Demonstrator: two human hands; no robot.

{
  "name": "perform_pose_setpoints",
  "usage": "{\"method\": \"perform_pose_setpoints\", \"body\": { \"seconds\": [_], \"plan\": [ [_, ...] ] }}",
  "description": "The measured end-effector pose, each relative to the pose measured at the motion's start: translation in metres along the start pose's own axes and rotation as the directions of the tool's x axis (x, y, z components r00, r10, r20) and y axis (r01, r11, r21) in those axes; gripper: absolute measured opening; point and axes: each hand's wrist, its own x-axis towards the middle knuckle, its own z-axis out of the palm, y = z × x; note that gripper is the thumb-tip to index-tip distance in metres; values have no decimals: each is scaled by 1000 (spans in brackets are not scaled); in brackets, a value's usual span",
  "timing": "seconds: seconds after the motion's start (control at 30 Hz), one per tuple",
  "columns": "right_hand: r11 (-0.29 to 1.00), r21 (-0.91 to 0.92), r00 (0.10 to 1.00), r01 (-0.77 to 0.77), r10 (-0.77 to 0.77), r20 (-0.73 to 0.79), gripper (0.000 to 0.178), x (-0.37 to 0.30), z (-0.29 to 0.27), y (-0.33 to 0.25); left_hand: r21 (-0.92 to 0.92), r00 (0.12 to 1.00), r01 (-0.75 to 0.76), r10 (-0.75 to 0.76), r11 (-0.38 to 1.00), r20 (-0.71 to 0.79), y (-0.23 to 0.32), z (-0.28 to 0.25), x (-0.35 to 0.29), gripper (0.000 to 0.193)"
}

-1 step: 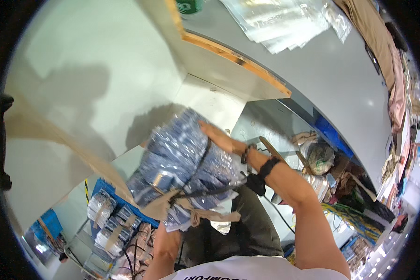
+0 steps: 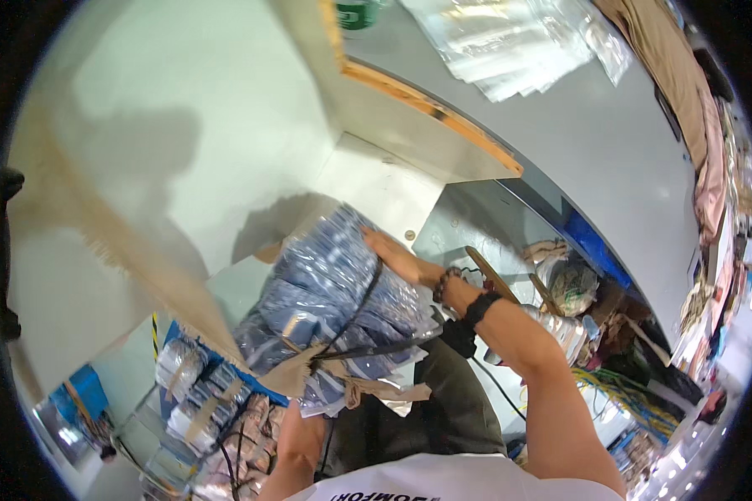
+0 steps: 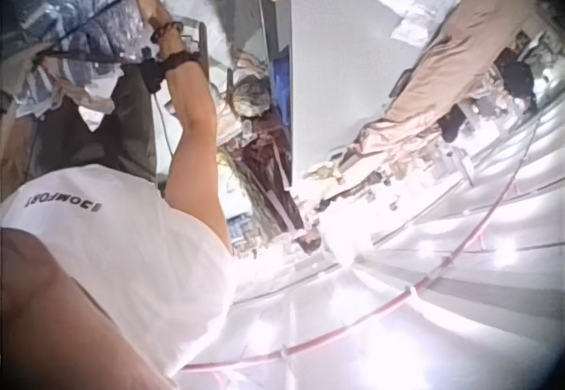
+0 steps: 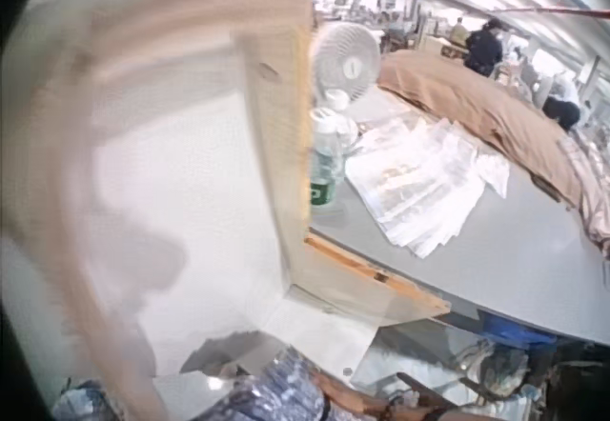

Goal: The person folds a stack of pink floral-patterned cloths on a table, places each folded piece into a clear plastic bag, and sets the packaged items aside. The person also ties a bundle of blue items with a rope and places it on a nearby cart.

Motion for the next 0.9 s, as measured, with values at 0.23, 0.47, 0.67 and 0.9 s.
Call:
{"method": "perform_pose_setpoints", "body": {
  "seconds": [0.23,0.47,0.67,0.9],
  "plan": [
    [861,371,923,-347,245,297,72,-47,149,-34,-274,983,32,-80,961,-163,-69,-78,-138,50],
    [929,-148,798,-339,368,477,67,-62,250,-68,-614,936,-87,-147,785,-321,-139,-155,-215,52],
    [904,-332,742,-272,416,526,64,-4,414,-159,-816,909,-173,-229,552,-348,-146,-264,-279,54],
    [885,-465,663,-17,358,657,75,63,532,-242,-891,895,-282,-236,356,-378,-115,-344,-282,56]
  ]
}}
